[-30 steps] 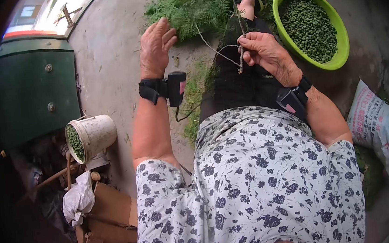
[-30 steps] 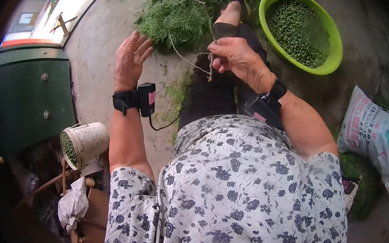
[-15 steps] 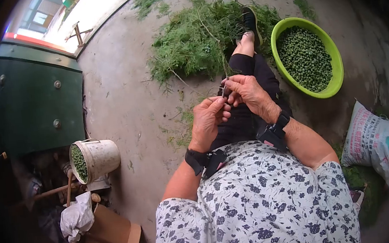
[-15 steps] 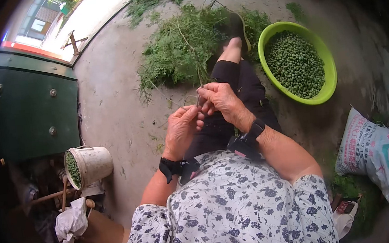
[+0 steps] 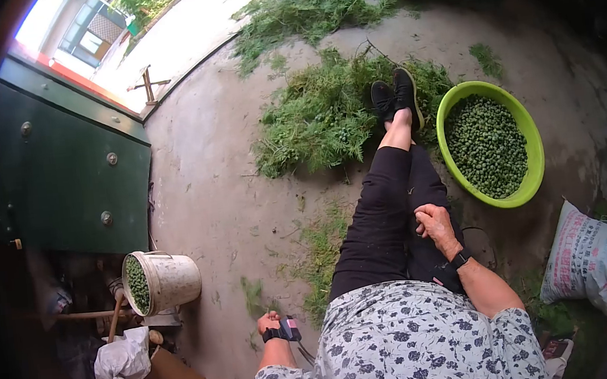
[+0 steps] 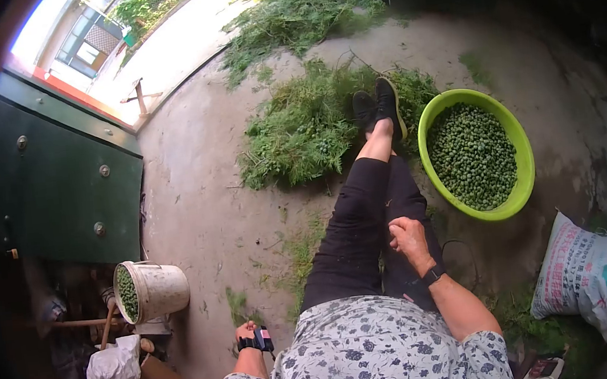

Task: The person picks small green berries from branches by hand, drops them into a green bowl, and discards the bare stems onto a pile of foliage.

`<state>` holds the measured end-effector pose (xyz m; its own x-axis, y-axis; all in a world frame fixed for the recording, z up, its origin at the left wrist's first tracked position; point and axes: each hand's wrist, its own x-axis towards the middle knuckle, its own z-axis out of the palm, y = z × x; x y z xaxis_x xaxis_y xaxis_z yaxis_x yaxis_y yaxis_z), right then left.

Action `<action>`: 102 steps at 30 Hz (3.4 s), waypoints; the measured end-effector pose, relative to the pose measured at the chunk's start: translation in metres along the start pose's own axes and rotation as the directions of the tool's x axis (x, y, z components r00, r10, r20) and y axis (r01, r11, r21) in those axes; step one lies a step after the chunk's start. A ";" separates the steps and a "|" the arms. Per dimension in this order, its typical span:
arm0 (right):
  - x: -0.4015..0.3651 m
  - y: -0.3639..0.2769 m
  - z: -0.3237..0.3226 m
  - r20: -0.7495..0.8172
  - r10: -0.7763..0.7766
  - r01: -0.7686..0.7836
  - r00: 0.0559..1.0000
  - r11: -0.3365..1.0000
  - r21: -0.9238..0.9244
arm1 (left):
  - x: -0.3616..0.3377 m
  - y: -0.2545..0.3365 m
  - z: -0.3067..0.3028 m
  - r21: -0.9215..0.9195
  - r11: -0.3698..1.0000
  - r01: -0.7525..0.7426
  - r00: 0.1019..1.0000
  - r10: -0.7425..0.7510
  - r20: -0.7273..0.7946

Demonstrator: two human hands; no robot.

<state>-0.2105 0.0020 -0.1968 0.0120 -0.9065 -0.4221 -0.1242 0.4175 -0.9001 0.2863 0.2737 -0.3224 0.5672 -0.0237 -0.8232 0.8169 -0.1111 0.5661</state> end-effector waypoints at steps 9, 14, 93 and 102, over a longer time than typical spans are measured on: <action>-0.001 0.009 0.000 0.041 -0.033 0.036 0.999 0.996 -0.077 | -0.077 0.073 0.295 0.032 0.959 -0.281 0.910 0.255 0.328; -0.003 0.003 -0.001 0.041 -0.050 0.053 0.998 0.994 -0.093 | -0.371 0.135 0.477 -0.265 0.897 -0.354 -0.018 0.277 0.961; 0.056 -0.031 -0.011 -0.087 -0.298 0.127 0.950 0.627 -0.768 | -0.034 -0.056 0.517 0.525 0.574 -0.628 0.742 0.240 0.626; 0.053 -0.013 -0.011 -0.103 -0.360 0.139 0.927 0.587 -0.797 | -0.133 -0.024 0.432 0.232 0.888 -0.398 0.791 0.204 0.577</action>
<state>-0.2193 -0.0523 -0.2065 -0.0465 -0.9973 -0.0566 -0.8624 0.0687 -0.5015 0.1466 -0.1500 -0.2454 0.5545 -0.6149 -0.5607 0.4748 -0.3196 0.8200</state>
